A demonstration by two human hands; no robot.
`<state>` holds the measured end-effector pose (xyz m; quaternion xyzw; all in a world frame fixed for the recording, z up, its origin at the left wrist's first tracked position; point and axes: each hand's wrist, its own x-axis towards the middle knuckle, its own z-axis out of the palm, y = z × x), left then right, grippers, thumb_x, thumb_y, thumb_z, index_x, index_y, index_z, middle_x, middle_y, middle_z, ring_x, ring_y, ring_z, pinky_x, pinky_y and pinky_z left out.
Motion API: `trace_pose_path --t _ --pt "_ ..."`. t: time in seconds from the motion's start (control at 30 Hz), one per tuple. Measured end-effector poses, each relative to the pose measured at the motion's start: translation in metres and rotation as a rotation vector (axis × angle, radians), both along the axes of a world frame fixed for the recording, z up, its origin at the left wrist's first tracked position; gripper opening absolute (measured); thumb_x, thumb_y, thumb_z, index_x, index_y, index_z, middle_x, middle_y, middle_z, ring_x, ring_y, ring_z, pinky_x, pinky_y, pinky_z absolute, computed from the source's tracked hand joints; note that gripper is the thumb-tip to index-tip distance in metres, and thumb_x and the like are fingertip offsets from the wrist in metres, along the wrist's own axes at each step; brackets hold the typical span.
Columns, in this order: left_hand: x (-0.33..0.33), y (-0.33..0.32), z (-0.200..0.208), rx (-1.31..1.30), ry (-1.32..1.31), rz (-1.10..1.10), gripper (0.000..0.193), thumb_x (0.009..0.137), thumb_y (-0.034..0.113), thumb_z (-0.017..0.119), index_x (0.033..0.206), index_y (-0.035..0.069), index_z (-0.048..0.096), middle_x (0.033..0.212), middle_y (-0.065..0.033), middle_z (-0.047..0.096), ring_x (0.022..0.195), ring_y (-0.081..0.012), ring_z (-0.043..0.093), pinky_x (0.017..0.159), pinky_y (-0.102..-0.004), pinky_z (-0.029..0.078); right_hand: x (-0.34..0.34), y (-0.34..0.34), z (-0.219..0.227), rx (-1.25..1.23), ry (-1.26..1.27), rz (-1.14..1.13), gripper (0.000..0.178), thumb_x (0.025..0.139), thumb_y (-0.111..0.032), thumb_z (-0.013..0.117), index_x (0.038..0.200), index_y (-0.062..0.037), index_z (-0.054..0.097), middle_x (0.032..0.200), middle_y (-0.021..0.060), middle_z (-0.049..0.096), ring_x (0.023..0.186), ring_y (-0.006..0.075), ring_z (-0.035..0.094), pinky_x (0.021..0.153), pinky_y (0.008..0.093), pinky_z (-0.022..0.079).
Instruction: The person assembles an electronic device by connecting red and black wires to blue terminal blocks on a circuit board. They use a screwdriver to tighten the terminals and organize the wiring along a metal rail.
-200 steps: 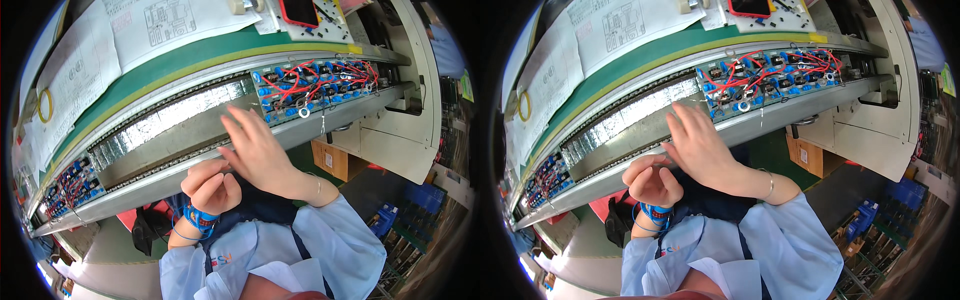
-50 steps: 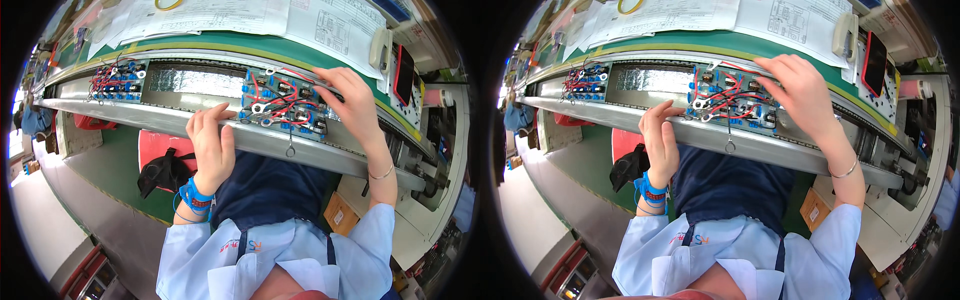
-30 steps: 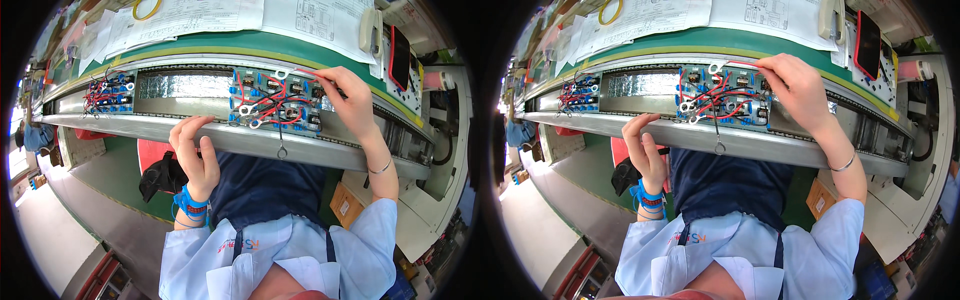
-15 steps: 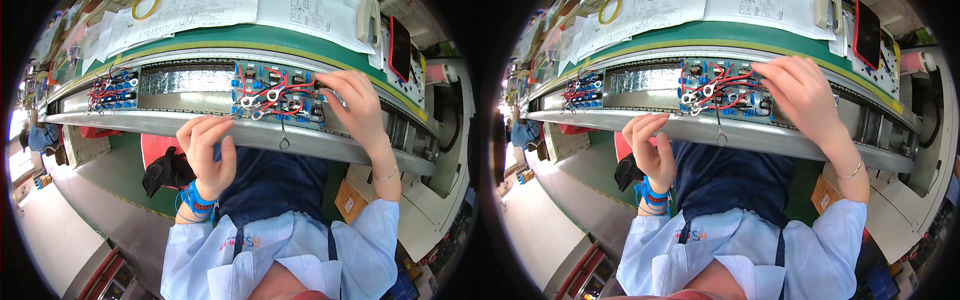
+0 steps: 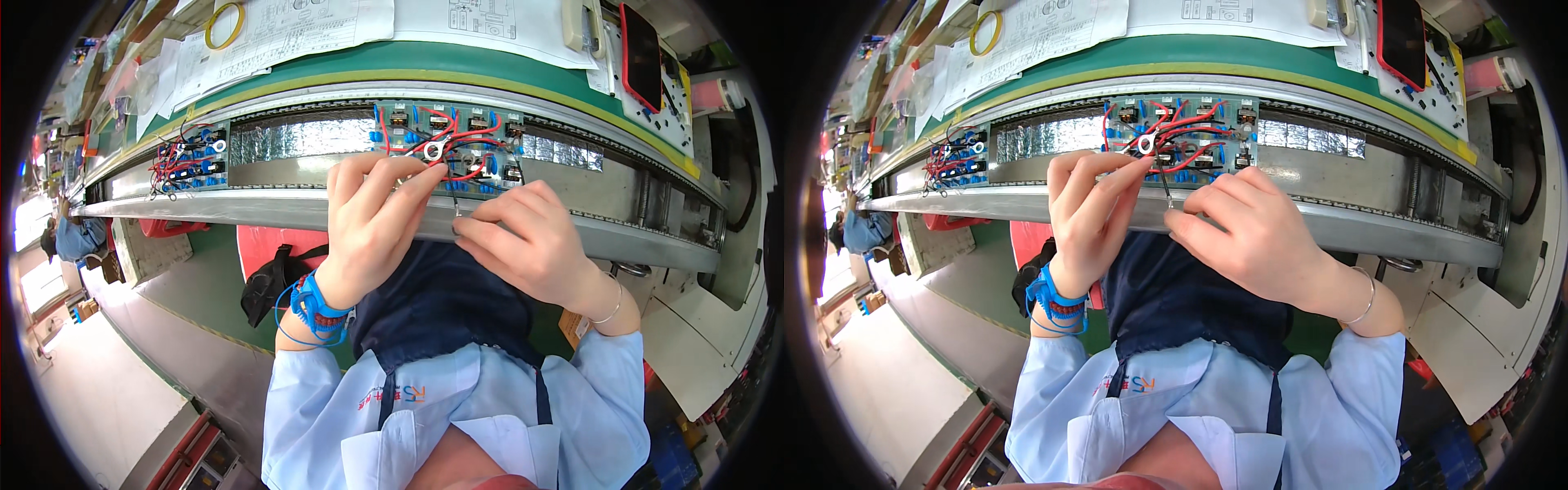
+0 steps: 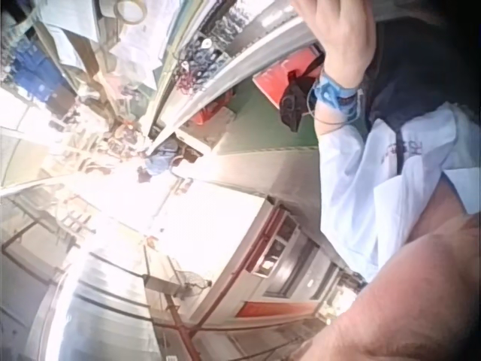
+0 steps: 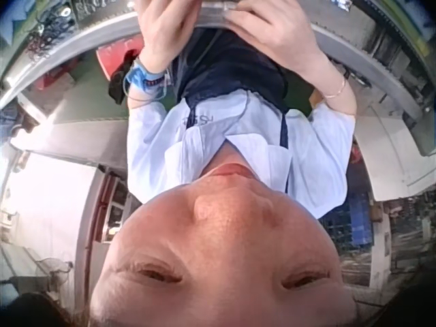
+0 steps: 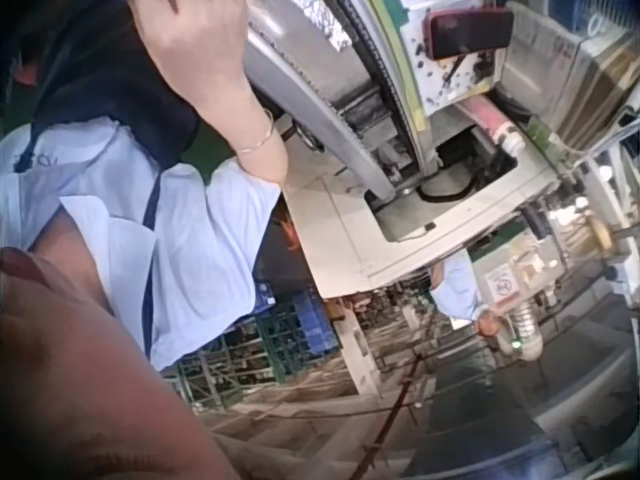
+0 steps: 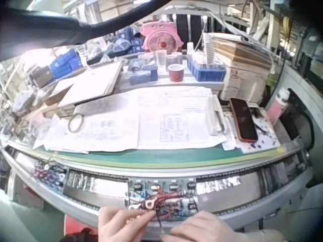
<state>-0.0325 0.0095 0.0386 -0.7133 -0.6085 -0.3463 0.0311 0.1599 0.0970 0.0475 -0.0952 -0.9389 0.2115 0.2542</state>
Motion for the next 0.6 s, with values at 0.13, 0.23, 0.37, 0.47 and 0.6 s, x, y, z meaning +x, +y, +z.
trace_pose_path --t 0.13,0.23,0.37,0.47,0.6 --pt "-0.001 0.009 0.009 -0.046 0.041 -0.041 0.043 0.063 -0.005 0.070 0.104 0.008 0.069 0.097 -0.0035 0.063 0.086 -0.0237 0.053 0.075 -0.0333 0.042 0.004 0.004 0.004 -0.041 0.024 -0.035 0.023 0.069 -0.010 0.073 0.090 -0.0066 0.063 0.085 0.0029 0.060 0.076 0.0189 0.058 0.067 0.0326 0.044" --pt "-0.001 0.015 0.014 -0.064 0.074 -0.094 0.043 0.062 -0.003 0.070 0.104 0.009 0.069 0.101 -0.0036 0.063 0.088 -0.0239 0.053 0.076 -0.0347 0.043 0.009 0.006 0.010 -0.065 0.017 -0.054 0.025 0.067 -0.006 0.073 0.090 -0.0066 0.064 0.086 0.0032 0.061 0.076 0.0199 0.059 0.068 0.0331 0.044" --pt "0.002 0.023 0.016 -0.046 0.093 -0.132 0.040 0.063 -0.001 0.070 0.101 0.008 0.069 0.100 -0.0036 0.063 0.089 -0.0237 0.055 0.076 -0.0357 0.043 0.014 0.014 0.013 -0.119 0.023 -0.050 0.025 0.068 -0.003 0.072 0.091 -0.0061 0.065 0.086 0.0037 0.061 0.077 0.0205 0.059 0.068 0.0328 0.044" --pt "0.003 0.026 0.015 -0.032 0.109 -0.146 0.036 0.064 -0.001 0.069 0.099 0.007 0.068 0.098 -0.0040 0.064 0.088 -0.0236 0.056 0.075 -0.0357 0.043 0.019 0.021 0.013 -0.195 0.027 -0.076 0.023 0.069 -0.001 0.070 0.091 -0.0053 0.065 0.087 0.0043 0.062 0.078 0.0217 0.059 0.068 0.0327 0.044" --pt "0.007 0.031 0.014 -0.018 0.109 -0.166 0.032 0.066 0.000 0.068 0.097 0.005 0.067 0.097 -0.0052 0.064 0.084 -0.0235 0.057 0.072 -0.0351 0.044 0.024 0.030 0.008 -0.319 0.018 -0.194 0.020 0.073 0.003 0.067 0.091 -0.0049 0.066 0.089 0.0057 0.062 0.079 0.0239 0.059 0.069 0.0328 0.045"
